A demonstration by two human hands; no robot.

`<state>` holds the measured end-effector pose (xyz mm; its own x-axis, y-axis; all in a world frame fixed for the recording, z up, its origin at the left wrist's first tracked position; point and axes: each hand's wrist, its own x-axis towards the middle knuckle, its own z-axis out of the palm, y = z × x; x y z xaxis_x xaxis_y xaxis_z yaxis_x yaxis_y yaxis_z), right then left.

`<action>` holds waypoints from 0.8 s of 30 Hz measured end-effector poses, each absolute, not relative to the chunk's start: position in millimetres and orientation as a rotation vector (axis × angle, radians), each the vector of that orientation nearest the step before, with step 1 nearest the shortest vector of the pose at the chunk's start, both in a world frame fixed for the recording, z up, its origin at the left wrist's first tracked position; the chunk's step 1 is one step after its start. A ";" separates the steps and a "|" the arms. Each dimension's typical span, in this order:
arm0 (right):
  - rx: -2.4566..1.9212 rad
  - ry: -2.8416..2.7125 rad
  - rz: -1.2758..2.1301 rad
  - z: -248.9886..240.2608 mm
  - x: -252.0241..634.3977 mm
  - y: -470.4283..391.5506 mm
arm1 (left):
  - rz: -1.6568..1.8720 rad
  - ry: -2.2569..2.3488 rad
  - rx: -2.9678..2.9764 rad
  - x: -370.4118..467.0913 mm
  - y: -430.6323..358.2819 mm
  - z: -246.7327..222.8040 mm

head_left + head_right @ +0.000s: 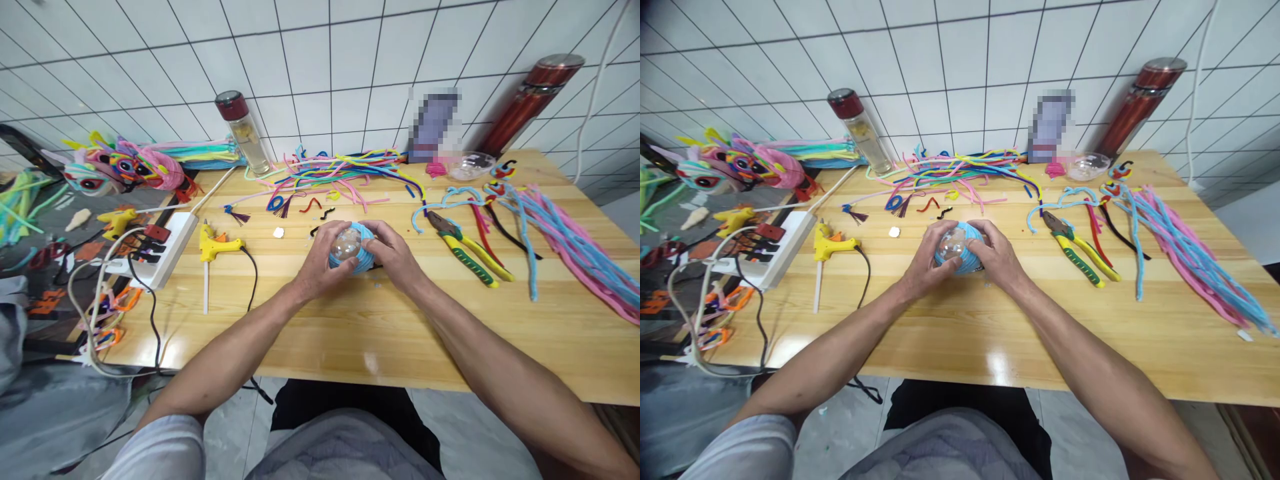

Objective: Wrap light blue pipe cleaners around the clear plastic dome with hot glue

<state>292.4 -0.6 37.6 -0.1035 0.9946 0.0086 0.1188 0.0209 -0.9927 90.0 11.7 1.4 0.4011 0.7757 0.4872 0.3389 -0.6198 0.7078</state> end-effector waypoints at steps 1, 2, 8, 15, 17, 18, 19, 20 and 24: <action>-1.237 -1.386 1.218 38.2 292.6 -0.6 | 1.143 0.940 2.154 90.0 11.7 1.4; -1.238 -1.389 1.216 38.8 292.6 -0.8 | 1.147 0.932 2.151 90.0 11.7 1.5; -1.230 -1.390 1.207 39.8 290.1 -3.1 | 1.182 0.978 2.100 91.8 11.8 1.0; -1.219 -1.380 1.223 38.1 288.6 -3.4 | 1.194 1.031 2.096 92.8 12.0 0.3; -1.215 -1.377 1.235 38.7 288.6 -3.8 | 1.208 1.011 2.095 92.6 12.1 0.0; -1.215 -1.376 1.239 39.1 288.6 -4.1 | 1.215 0.999 2.099 92.5 12.1 -0.4; -1.218 -1.373 1.240 39.6 288.6 -4.3 | 1.218 0.989 2.102 92.6 12.0 -0.8; -1.222 -1.371 1.237 40.0 288.6 -4.5 | 1.217 0.986 2.104 92.7 11.8 -1.3; -1.260 -1.354 1.184 40.1 288.6 -4.1 | 1.228 1.052 2.087 94.0 10.8 -2.4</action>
<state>288.6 -4.1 40.1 -0.0634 0.9979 0.0098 0.1234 0.0176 -0.9922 94.0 10.8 -2.4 0.2958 0.8146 0.4990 0.3679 -0.5792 0.7275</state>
